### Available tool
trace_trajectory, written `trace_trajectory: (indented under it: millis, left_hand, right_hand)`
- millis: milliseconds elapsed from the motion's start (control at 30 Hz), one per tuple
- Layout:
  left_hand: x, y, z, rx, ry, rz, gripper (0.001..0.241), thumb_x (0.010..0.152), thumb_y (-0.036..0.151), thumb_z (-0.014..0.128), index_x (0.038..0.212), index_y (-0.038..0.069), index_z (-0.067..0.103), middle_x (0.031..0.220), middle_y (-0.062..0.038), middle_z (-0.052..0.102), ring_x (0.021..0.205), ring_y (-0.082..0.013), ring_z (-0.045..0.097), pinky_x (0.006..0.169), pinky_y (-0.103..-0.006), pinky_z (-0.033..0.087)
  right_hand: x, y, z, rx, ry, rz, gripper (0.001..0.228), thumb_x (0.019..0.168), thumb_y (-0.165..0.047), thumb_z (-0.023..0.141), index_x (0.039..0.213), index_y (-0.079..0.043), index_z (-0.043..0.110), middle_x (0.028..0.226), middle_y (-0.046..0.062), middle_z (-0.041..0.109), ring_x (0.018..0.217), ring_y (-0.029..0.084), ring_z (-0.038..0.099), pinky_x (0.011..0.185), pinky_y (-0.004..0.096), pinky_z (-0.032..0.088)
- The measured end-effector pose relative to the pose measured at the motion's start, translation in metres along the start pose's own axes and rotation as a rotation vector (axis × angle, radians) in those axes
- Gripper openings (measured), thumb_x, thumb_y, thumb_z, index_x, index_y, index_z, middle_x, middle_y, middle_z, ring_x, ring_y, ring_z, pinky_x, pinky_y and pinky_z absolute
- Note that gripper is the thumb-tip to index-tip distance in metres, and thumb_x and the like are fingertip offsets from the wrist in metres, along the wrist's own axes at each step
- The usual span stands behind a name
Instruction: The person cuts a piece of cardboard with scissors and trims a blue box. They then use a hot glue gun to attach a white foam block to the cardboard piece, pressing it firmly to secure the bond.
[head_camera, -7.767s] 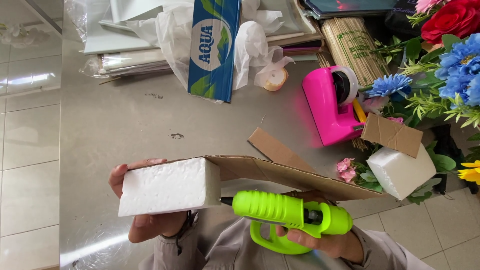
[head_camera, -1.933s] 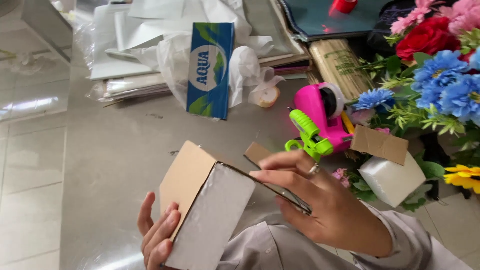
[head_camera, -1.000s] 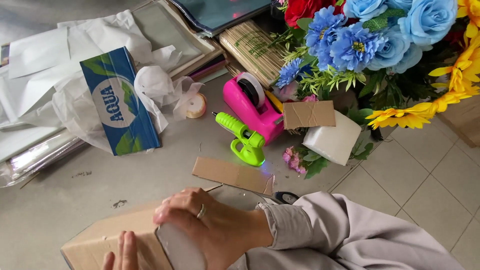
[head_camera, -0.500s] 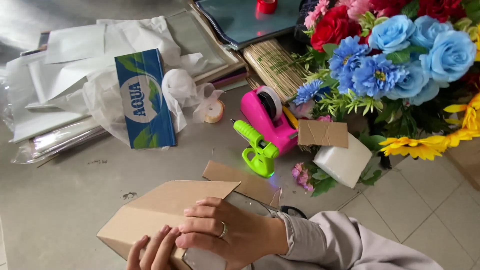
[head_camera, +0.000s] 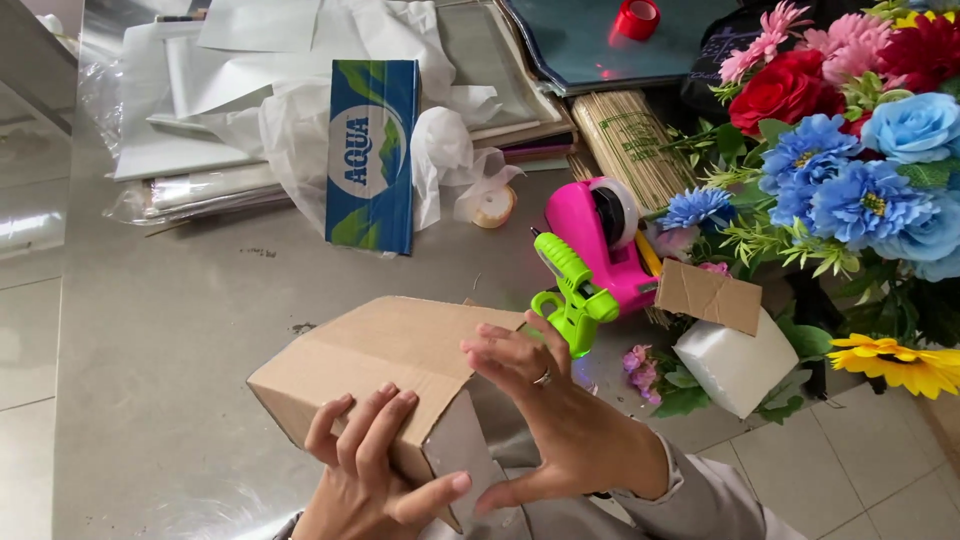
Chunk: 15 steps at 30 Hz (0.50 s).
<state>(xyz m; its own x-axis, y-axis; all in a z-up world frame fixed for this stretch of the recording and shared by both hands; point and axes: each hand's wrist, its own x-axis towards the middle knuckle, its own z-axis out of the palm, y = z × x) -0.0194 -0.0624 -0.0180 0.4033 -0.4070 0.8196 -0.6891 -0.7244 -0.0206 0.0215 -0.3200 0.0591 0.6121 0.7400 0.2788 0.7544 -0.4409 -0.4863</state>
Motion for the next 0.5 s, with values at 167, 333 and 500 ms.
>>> trace_trajectory:
  millis: [167,333,500]
  left_hand:
    - [-0.001,-0.009,-0.004,-0.103,0.152,-0.167,0.025,0.115,0.041,0.032,0.133,0.048,0.048,0.135,-0.021,0.058,0.123,-0.0345,0.064,0.113,-0.0488,0.035]
    - [-0.39,-0.268,-0.022,-0.267,-1.109,-0.794,0.09,0.067,0.057,0.066,0.154,0.049,0.046,0.17,0.025,0.039,0.153,0.0,0.042,0.12,-0.0264,0.036]
    - [-0.384,-0.328,-0.051,-0.294,-1.131,-0.737,0.09,0.067,0.055,0.067,0.154,0.047,0.047,0.17,0.022,0.038,0.154,-0.0024,0.042,0.12,-0.028,0.036]
  right_hand:
    - [-0.017,0.02,-0.005,0.092,0.093,0.174,0.11,0.083,-0.056,0.086,0.164,-0.018,0.022,0.168,0.011,0.031,0.163,0.039,0.024,0.132,0.059,0.008]
    - [-0.035,0.023,-0.027,0.222,0.143,0.214,0.056,0.1,-0.047,0.067,0.144,-0.015,0.055,0.149,0.008,0.051,0.155,0.035,0.031,0.126,0.057,0.029]
    - [-0.089,0.088,-0.017,0.132,0.365,0.475,0.043,0.1,-0.03,0.065,0.141,-0.018,0.061,0.14,0.003,0.061,0.14,0.025,0.05,0.122,0.049,0.04]
